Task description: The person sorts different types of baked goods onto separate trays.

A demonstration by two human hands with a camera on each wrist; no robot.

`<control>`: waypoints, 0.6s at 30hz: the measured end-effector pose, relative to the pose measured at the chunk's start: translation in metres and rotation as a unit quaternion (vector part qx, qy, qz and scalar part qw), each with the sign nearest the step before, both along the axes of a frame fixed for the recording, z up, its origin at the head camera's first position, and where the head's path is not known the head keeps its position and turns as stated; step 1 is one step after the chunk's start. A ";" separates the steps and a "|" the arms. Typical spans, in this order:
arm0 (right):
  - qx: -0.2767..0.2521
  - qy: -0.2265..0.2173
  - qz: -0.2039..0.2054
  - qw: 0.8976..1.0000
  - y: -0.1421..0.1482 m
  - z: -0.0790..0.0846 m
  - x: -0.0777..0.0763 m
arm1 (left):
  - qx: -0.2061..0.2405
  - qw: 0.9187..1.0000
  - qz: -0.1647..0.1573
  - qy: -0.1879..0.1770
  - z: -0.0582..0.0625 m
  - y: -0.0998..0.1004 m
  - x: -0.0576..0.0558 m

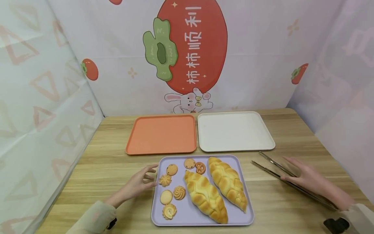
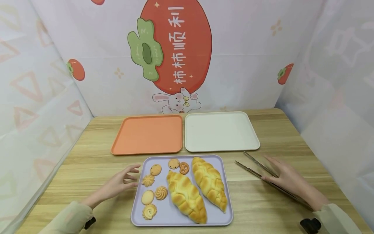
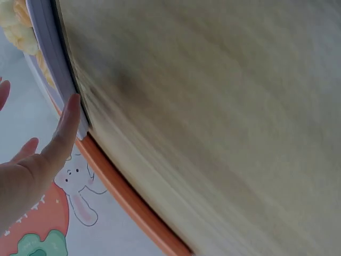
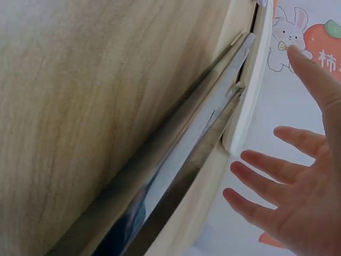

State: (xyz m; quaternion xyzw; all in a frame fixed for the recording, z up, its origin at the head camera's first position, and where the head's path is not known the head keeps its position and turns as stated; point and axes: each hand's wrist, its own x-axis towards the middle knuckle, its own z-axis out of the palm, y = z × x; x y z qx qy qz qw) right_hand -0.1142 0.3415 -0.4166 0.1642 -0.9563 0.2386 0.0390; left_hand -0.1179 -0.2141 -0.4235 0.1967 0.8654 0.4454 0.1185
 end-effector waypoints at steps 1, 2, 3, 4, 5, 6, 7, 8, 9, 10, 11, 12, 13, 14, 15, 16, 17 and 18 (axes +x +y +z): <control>0.003 0.011 0.001 1.000 0.001 -0.001 0.000 | 0.008 1.000 0.003 -0.010 0.000 0.001 0.000; 0.005 0.019 0.002 1.000 0.002 -0.003 0.000 | 0.018 1.000 0.003 -0.022 0.000 0.001 0.000; 0.008 0.026 0.004 1.000 0.002 -0.004 0.000 | 0.030 0.999 0.002 -0.037 0.000 0.002 0.000; 0.010 0.034 0.008 0.999 0.003 -0.005 0.000 | 0.041 0.998 0.002 -0.053 0.000 0.003 0.001; 0.013 0.038 0.011 0.999 0.004 -0.005 0.001 | 0.049 0.996 0.002 -0.069 0.000 0.003 0.001; 0.014 0.035 0.012 0.999 0.004 -0.006 0.001 | 0.057 0.995 0.003 -0.083 0.000 0.003 0.001; 0.015 0.028 0.015 0.999 0.005 -0.006 0.001 | 0.066 0.993 0.003 -0.098 -0.001 0.003 0.001; 0.015 0.017 0.015 1.000 0.005 -0.006 0.002 | 0.072 0.991 0.004 -0.110 -0.001 0.003 0.002; 0.015 0.009 0.014 1.000 0.006 -0.007 0.002 | 0.077 0.990 0.003 -0.118 -0.002 0.003 0.002; 0.017 0.001 0.013 1.000 0.006 -0.007 0.003 | 0.079 0.989 0.003 -0.124 -0.003 0.004 0.002; 0.017 -0.009 0.014 1.000 0.006 -0.008 0.004 | 0.082 0.988 0.003 -0.128 -0.004 0.004 0.003; 0.019 -0.016 0.011 1.000 0.007 -0.009 0.004 | 0.084 0.988 0.003 -0.131 -0.005 0.004 0.003; 0.019 -0.020 0.011 1.000 0.007 -0.009 0.005 | 0.087 0.987 0.003 -0.137 -0.006 0.004 0.003; 0.020 -0.024 0.010 0.999 0.007 -0.010 0.006 | 0.090 0.986 0.005 -0.141 -0.007 0.004 0.003; 0.021 -0.029 0.010 0.999 0.007 -0.010 0.006 | 0.092 0.985 0.008 -0.146 -0.007 0.004 0.004; 0.022 -0.034 0.010 0.999 0.008 -0.011 0.006 | 0.096 0.984 0.011 -0.152 -0.008 0.004 0.004; 0.022 -0.040 0.011 0.999 0.008 -0.011 0.006 | 0.099 0.983 0.015 -0.156 -0.009 0.004 0.004; 0.024 -0.041 0.010 0.999 0.008 -0.011 0.006 | 0.101 0.982 0.019 -0.160 -0.010 0.004 0.004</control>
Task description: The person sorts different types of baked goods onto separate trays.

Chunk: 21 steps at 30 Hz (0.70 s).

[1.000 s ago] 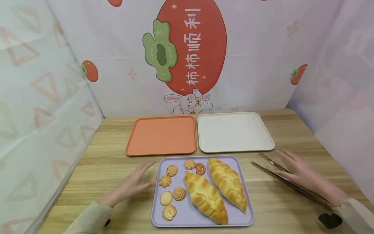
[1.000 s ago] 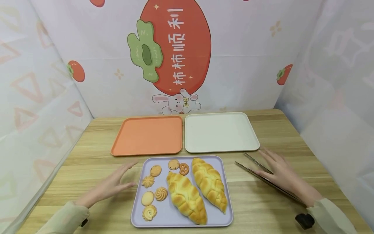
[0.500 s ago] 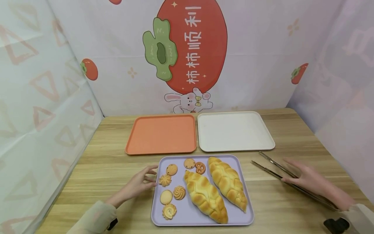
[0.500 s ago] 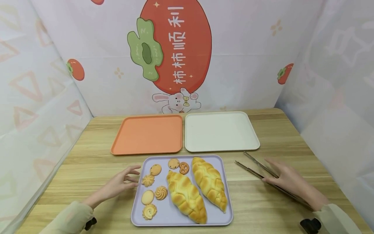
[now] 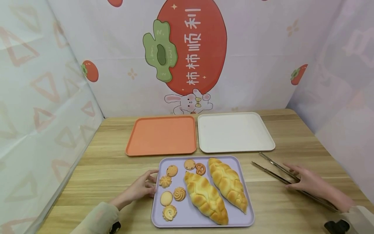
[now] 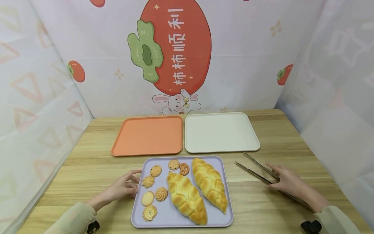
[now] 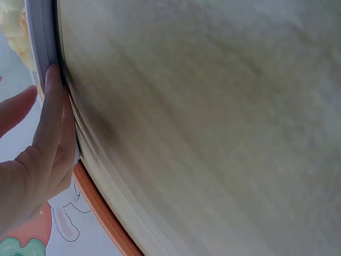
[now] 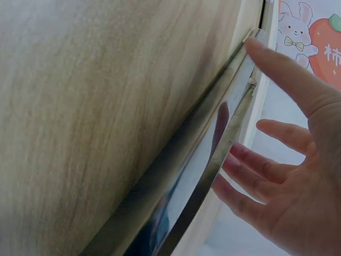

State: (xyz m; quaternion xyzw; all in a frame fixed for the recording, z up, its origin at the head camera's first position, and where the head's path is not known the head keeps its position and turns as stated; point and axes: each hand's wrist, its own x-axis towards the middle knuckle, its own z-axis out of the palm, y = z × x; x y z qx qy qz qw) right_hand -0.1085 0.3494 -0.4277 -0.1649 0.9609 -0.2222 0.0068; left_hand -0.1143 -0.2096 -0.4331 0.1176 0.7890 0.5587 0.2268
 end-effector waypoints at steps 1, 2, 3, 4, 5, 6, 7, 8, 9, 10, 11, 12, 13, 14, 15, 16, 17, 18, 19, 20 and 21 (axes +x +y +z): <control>0.002 -0.004 0.001 1.000 0.000 0.000 0.000 | 0.002 1.000 0.003 -0.004 -0.001 0.000 0.000; 0.007 -0.006 0.000 1.000 0.000 0.000 0.000 | 0.004 1.000 0.006 -0.007 -0.001 0.000 0.000; 0.009 -0.010 0.000 1.000 0.000 0.000 -0.001 | 0.004 1.000 0.008 -0.009 -0.001 0.000 0.000; 0.012 -0.013 -0.001 1.000 0.000 0.000 -0.001 | 0.005 1.000 0.011 -0.012 -0.001 0.001 0.000; 0.016 -0.015 -0.003 1.000 0.001 -0.001 -0.001 | 0.003 1.000 0.012 -0.014 -0.001 0.001 0.000; 0.021 -0.018 -0.006 1.000 0.001 -0.001 -0.001 | 0.003 1.000 0.014 -0.018 -0.001 0.001 0.000; 0.023 -0.023 -0.007 0.999 0.001 -0.001 -0.002 | 0.002 1.000 0.015 -0.023 -0.001 0.001 0.000; 0.024 -0.027 -0.010 0.999 0.001 -0.001 -0.002 | 0.001 0.999 0.017 -0.027 -0.001 0.002 0.000; 0.025 -0.032 -0.013 0.999 0.002 -0.001 -0.002 | 0.000 0.999 0.018 -0.031 -0.001 0.002 0.001; 0.027 -0.036 -0.016 0.999 0.002 -0.001 -0.002 | -0.001 0.999 0.020 -0.035 -0.001 0.002 0.001; 0.028 -0.040 -0.020 0.999 0.002 -0.001 -0.002 | -0.001 0.999 0.021 -0.039 0.000 0.002 0.001; 0.028 -0.043 -0.023 0.998 0.002 -0.001 -0.002 | 0.001 0.999 0.022 -0.044 0.000 0.003 0.001; 0.027 -0.045 -0.025 0.998 0.002 -0.001 -0.002 | 0.002 0.999 0.023 -0.048 0.000 0.003 0.001; 0.027 -0.047 -0.025 0.998 0.003 -0.002 -0.002 | 0.004 0.998 0.025 -0.052 0.001 0.003 0.001; 0.025 -0.048 -0.026 0.998 0.002 -0.002 -0.002 | 0.007 0.998 0.026 -0.056 0.001 0.002 0.000; 0.025 -0.048 -0.026 0.998 0.002 -0.003 -0.002 | 0.009 0.998 0.027 -0.060 0.001 0.002 0.000; 0.024 -0.045 -0.027 0.998 0.002 -0.003 -0.002 | 0.011 0.998 0.028 -0.063 0.001 0.002 0.000; 0.022 -0.040 -0.026 0.999 0.002 -0.004 -0.002 | 0.012 0.997 0.029 -0.066 0.000 0.002 -0.001; 0.019 -0.034 -0.025 0.999 0.002 -0.005 -0.002 | 0.013 0.997 0.030 -0.068 0.000 0.002 -0.001; 0.015 -0.026 -0.023 0.999 0.002 -0.006 -0.002 | 0.014 0.997 0.030 -0.070 0.000 0.002 -0.001; 0.012 -0.019 -0.023 0.999 0.002 -0.007 -0.002 | 0.013 0.997 0.031 -0.072 0.000 0.002 -0.001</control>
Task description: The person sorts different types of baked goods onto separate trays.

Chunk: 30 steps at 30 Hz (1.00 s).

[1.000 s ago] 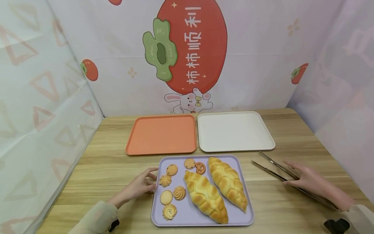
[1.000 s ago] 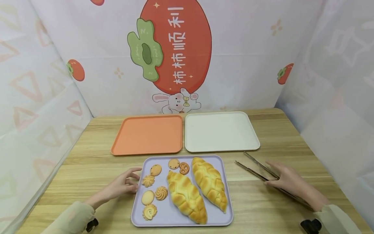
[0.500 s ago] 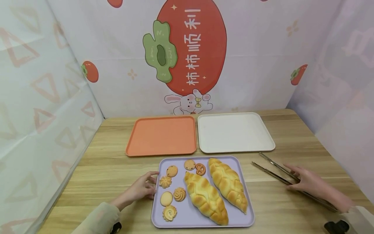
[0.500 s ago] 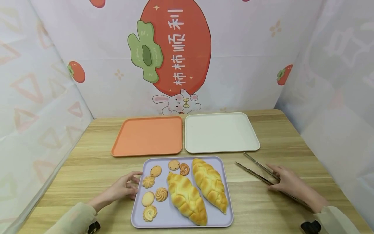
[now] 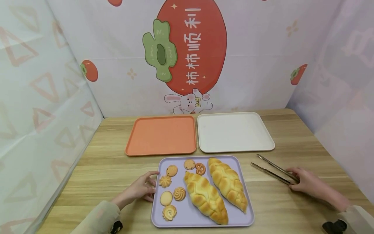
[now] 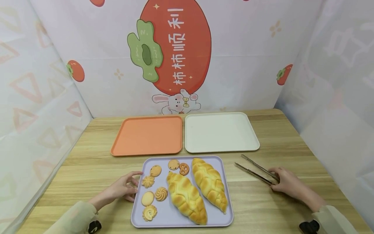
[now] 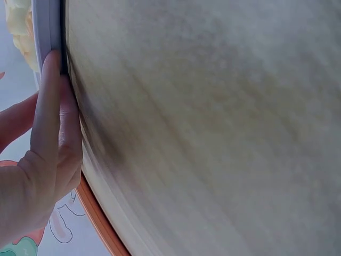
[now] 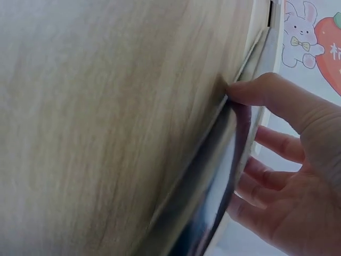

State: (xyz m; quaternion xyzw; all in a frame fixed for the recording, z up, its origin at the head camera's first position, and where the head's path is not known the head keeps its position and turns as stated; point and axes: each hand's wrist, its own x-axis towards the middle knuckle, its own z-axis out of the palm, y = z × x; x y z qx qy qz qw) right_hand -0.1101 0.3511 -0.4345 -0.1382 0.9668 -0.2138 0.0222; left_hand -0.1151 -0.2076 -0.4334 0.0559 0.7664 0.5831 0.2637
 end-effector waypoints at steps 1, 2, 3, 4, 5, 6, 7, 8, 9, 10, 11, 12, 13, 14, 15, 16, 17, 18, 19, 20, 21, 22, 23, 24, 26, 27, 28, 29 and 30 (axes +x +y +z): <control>-0.005 0.010 0.003 1.000 0.000 -0.001 0.000 | -0.001 1.000 0.001 -0.001 0.000 0.000 0.000; -0.011 0.020 0.003 1.000 0.001 -0.002 0.000 | -0.001 1.000 0.002 -0.002 -0.001 0.000 0.000; -0.020 0.031 0.008 0.999 0.001 -0.003 0.001 | -0.001 1.000 0.002 -0.002 -0.001 0.000 0.000; -0.026 0.040 0.011 0.999 0.001 -0.004 0.001 | 0.000 1.000 0.002 -0.002 -0.001 0.001 0.001; -0.033 0.046 0.017 0.998 0.002 -0.005 0.000 | 0.000 1.000 0.002 -0.002 -0.001 0.001 0.001; -0.041 0.053 0.021 0.998 0.002 -0.006 0.000 | 0.000 1.000 0.003 -0.002 -0.001 0.001 0.001; -0.048 0.058 0.026 0.997 0.002 -0.006 0.000 | 0.001 1.000 0.003 -0.002 -0.001 0.001 0.001; -0.051 0.064 0.029 0.996 0.002 -0.005 0.000 | 0.002 1.000 0.004 -0.003 -0.001 0.001 0.001; -0.055 0.066 0.034 0.996 0.002 -0.005 -0.001 | 0.002 1.000 0.004 -0.003 0.000 0.001 0.001; -0.058 0.066 0.035 0.996 0.001 -0.004 -0.001 | 0.002 1.000 0.005 -0.004 0.000 0.001 0.001; -0.060 0.065 0.038 0.995 0.001 -0.003 -0.001 | 0.001 1.000 0.004 -0.003 0.000 0.001 0.001; -0.062 0.064 0.037 0.995 0.000 -0.001 -0.001 | 0.001 1.000 0.004 -0.003 0.000 0.001 0.001; -0.061 0.061 0.037 0.996 -0.001 0.000 -0.001 | 0.001 1.000 0.003 -0.002 0.000 0.001 0.001; -0.059 0.064 0.036 0.996 -0.002 0.002 -0.001 | 0.001 1.000 0.002 -0.002 0.000 0.001 0.001; -0.058 0.066 0.036 0.995 -0.003 0.003 -0.001 | 0.001 1.000 0.001 -0.001 0.000 0.001 0.001; -0.056 0.071 0.036 0.995 -0.004 0.005 0.000 | 0.001 1.000 0.000 0.000 0.000 0.001 0.001; -0.055 0.076 0.037 0.995 -0.006 0.007 0.000 | 0.001 1.000 0.000 0.000 0.001 0.001 0.001; -0.056 0.084 0.038 0.994 -0.007 0.008 0.000 | 0.001 1.000 0.000 -0.001 0.001 0.001 0.001; -0.055 0.094 0.037 0.993 -0.009 0.010 0.000 | 0.001 1.000 0.000 -0.001 0.001 0.001 0.001; -0.055 0.103 0.038 0.992 -0.010 0.012 0.000 | 0.000 1.000 0.001 -0.001 0.001 0.001 0.001; -0.058 0.109 0.038 0.992 -0.012 0.014 0.000 | 0.000 1.000 0.001 -0.001 0.002 0.001 0.001; -0.063 0.111 0.037 0.991 -0.013 0.016 0.000 | -0.001 1.000 0.001 -0.001 0.002 0.001 0.001; -0.065 0.112 0.035 0.991 -0.015 0.018 0.001 | -0.001 1.000 0.001 -0.001 0.002 0.001 0.001; -0.066 0.112 0.034 0.991 -0.017 0.020 0.001 | -0.002 1.000 0.001 0.000 0.002 0.001 0.001; -0.068 0.109 0.033 0.991 -0.020 0.024 0.002 | -0.002 1.000 0.002 -0.001 0.002 0.001 0.001; -0.072 0.111 0.035 0.991 -0.021 0.025 0.002 | -0.003 1.000 0.003 -0.001 0.002 0.001 0.002; -0.075 0.111 0.037 0.990 -0.023 0.027 0.002 | -0.003 1.000 0.004 -0.003 0.002 0.002 0.002; -0.077 0.113 0.041 0.990 -0.024 0.028 0.002 | -0.004 1.000 0.004 -0.004 0.002 0.002 0.002; -0.080 0.117 0.044 0.989 -0.026 0.029 0.002 | -0.004 1.000 0.005 -0.005 0.002 0.002 0.002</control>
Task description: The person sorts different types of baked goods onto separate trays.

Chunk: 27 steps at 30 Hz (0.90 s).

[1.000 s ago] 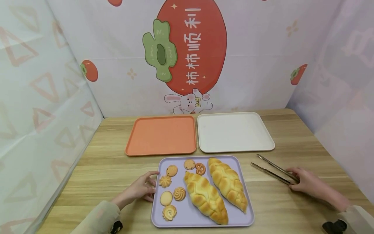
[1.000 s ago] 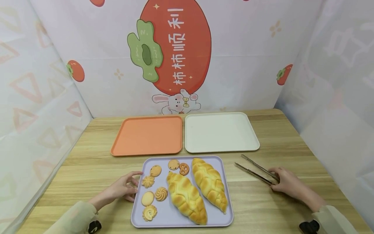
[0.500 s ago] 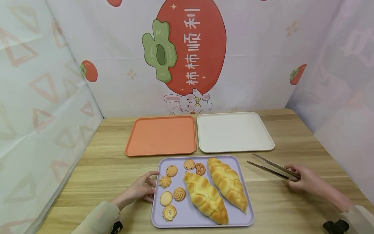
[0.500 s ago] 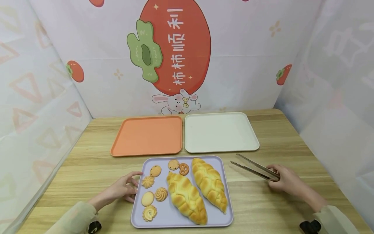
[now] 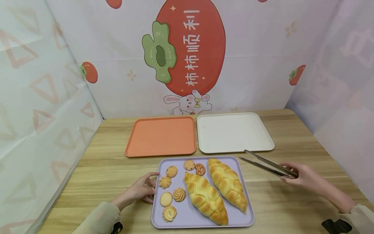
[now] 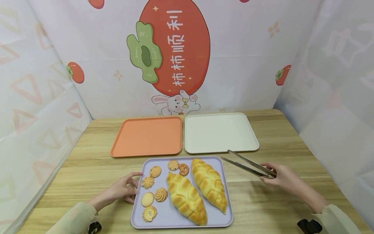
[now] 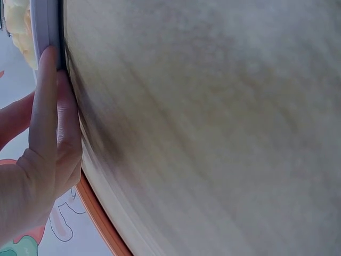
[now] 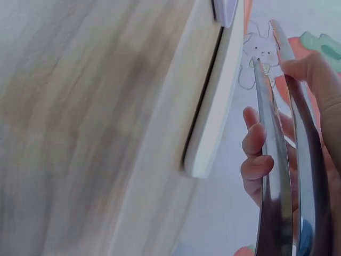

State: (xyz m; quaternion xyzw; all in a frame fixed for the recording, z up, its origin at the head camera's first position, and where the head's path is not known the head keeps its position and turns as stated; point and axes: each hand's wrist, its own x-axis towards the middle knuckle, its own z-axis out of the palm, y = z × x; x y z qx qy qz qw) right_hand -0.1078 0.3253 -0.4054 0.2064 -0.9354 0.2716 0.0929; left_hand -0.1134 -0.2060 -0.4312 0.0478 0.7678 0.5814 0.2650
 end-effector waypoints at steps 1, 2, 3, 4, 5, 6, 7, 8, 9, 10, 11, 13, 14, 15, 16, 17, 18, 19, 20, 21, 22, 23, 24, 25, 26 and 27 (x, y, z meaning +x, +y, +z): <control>-0.003 0.002 0.006 1.000 -0.001 0.001 0.000 | 0.000 1.000 0.001 -0.001 0.000 0.000 0.000; -0.005 0.003 0.008 1.000 -0.003 0.002 0.000 | 0.000 1.000 0.001 -0.002 0.000 0.000 0.000; -0.006 0.005 0.012 1.000 -0.005 0.003 0.001 | 0.000 1.000 0.000 -0.002 0.000 0.000 0.000; -0.006 0.001 0.015 1.000 -0.006 0.004 0.001 | 0.001 1.000 0.000 -0.002 0.000 0.000 0.000; -0.005 0.000 0.019 1.000 -0.007 0.005 0.001 | 0.001 1.000 0.000 -0.001 -0.001 0.000 0.000; -0.004 0.000 0.023 1.000 -0.009 0.006 0.002 | 0.002 1.000 0.000 -0.001 -0.001 -0.001 0.000; -0.004 -0.003 0.030 1.000 -0.009 0.007 0.002 | 0.003 1.000 -0.001 0.001 -0.001 -0.001 0.000; -0.003 -0.003 0.037 0.999 -0.011 0.007 0.002 | 0.003 1.000 -0.001 0.002 -0.001 -0.001 0.000; -0.003 -0.004 0.046 0.999 -0.012 0.008 0.002 | 0.004 1.000 -0.001 0.003 -0.001 -0.001 0.000; -0.002 -0.005 0.055 0.998 -0.013 0.008 0.002 | 0.004 1.000 -0.001 0.003 -0.001 -0.001 0.000; -0.002 -0.006 0.063 0.998 -0.014 0.008 0.001 | 0.004 1.000 -0.001 0.004 -0.001 -0.001 -0.001; -0.002 -0.013 0.076 0.997 -0.016 0.008 0.001 | 0.004 1.000 -0.001 0.004 -0.002 -0.001 -0.001; -0.002 -0.016 0.083 0.996 -0.017 0.008 0.001 | 0.005 1.000 -0.001 0.004 -0.002 -0.001 -0.001; -0.001 -0.021 0.087 0.996 -0.018 0.008 0.001 | 0.005 1.000 -0.001 0.004 -0.002 -0.001 -0.001; -0.002 -0.026 0.089 0.996 -0.019 0.008 0.001 | 0.006 1.000 -0.001 0.003 -0.002 -0.001 -0.001; -0.003 -0.032 0.089 0.995 -0.020 0.008 0.001 | 0.006 1.000 0.000 0.002 -0.002 -0.001 -0.002; -0.002 -0.038 0.091 0.995 -0.021 0.008 0.001 | 0.007 1.000 0.000 0.001 -0.002 -0.001 -0.002; -0.002 -0.044 0.092 0.995 -0.022 0.008 0.001 | 0.008 1.000 0.000 0.001 -0.002 -0.001 -0.002; -0.002 -0.049 0.093 0.994 -0.023 0.007 0.001 | 0.008 1.000 0.000 0.000 -0.002 -0.001 -0.002; -0.002 -0.055 0.092 0.994 -0.025 0.007 0.000 | 0.008 1.000 0.001 -0.001 -0.002 -0.001 -0.002; -0.003 -0.060 0.094 0.994 -0.026 0.007 0.000 | 0.008 1.000 0.002 -0.002 -0.002 -0.001 -0.002; -0.003 -0.066 0.096 0.993 -0.027 0.007 0.000 | 0.009 1.000 0.002 -0.002 -0.002 -0.001 -0.002; -0.002 -0.071 0.100 0.992 -0.028 0.007 -0.001 | 0.008 1.000 0.002 -0.001 -0.003 -0.001 -0.001; -0.004 -0.074 0.102 0.992 -0.029 0.008 -0.001 | 0.008 1.000 0.001 -0.001 -0.003 -0.001 -0.001; -0.003 -0.079 0.104 0.991 -0.031 0.008 -0.001 | 0.008 1.000 0.001 0.000 -0.003 -0.001 -0.001; -0.004 -0.084 0.103 0.991 -0.032 0.008 -0.001 | 0.009 1.000 0.000 0.000 -0.003 -0.001 -0.001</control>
